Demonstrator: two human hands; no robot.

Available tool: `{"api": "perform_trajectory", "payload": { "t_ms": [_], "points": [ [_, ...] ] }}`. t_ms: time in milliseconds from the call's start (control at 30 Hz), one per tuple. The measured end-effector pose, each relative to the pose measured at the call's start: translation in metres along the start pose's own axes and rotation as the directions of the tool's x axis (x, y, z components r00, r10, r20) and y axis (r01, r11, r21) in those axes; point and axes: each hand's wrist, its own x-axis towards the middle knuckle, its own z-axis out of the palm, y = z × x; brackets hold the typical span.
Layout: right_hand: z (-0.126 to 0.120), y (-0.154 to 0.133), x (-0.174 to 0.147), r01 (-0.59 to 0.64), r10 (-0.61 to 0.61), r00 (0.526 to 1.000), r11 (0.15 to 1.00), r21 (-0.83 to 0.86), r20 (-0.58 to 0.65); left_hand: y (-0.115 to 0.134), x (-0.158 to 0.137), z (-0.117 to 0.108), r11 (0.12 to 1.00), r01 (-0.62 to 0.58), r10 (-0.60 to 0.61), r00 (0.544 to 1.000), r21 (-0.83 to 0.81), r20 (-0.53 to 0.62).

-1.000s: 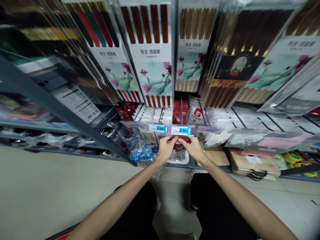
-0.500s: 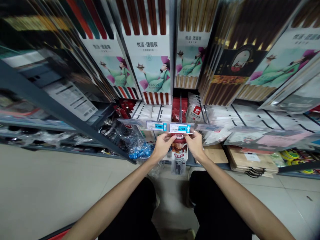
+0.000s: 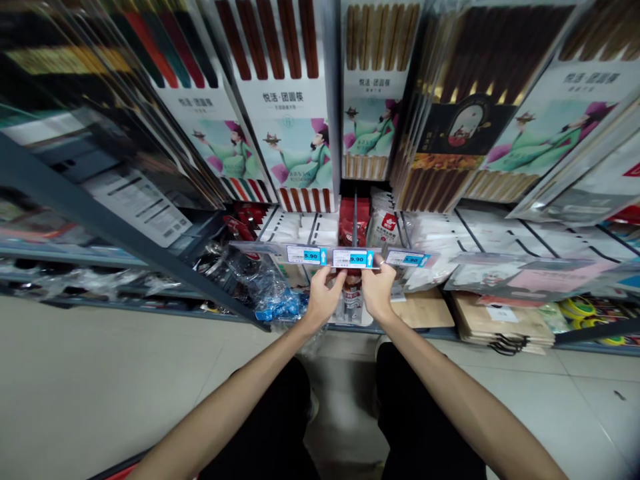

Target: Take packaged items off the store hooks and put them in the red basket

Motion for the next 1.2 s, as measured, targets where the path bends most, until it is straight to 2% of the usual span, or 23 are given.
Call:
{"api": "perform_trajectory", "payload": {
  "t_ms": [167,300,400,600,767,933,1067,1200],
  "points": [
    [0.003,0.004,0.006,0.012,-0.011,0.999,1.0,0.027,-0.035,-0.004,-0.003,0.001,0.959,-0.151,0.143,0.988,0.242,0.05],
    [0.005,0.007,0.01,0.068,-0.063,0.997,0.993,0.101,-0.05,0.004,-0.002,0.002,0.921,-0.216,0.198,0.976,0.325,0.088],
    [0.009,0.005,0.011,0.066,-0.062,0.997,0.99,0.123,-0.038,0.006,-0.001,0.003,0.902,-0.228,0.21,0.974,0.366,0.088],
    [0.02,-0.002,0.01,0.029,-0.018,0.996,0.99,0.141,-0.082,-0.004,0.002,0.004,0.895,-0.215,0.201,0.976,0.392,0.078],
    [0.022,0.004,0.015,0.03,-0.02,0.996,0.992,0.12,-0.084,-0.008,0.005,0.004,0.89,-0.215,0.18,0.976,0.401,0.125],
    [0.017,0.022,0.023,0.057,-0.05,0.997,0.992,0.115,-0.063,-0.006,0.006,0.006,0.898,-0.194,0.136,0.976,0.394,0.172],
    [0.01,0.033,0.024,0.077,-0.079,0.997,0.993,0.094,0.023,-0.006,0.01,0.004,0.913,-0.189,0.129,0.975,0.362,0.183],
    [0.007,0.031,0.028,0.178,-0.179,0.983,0.984,0.027,0.043,-0.003,0.013,0.003,0.92,-0.181,0.111,0.971,0.348,0.212]
  ]
}}
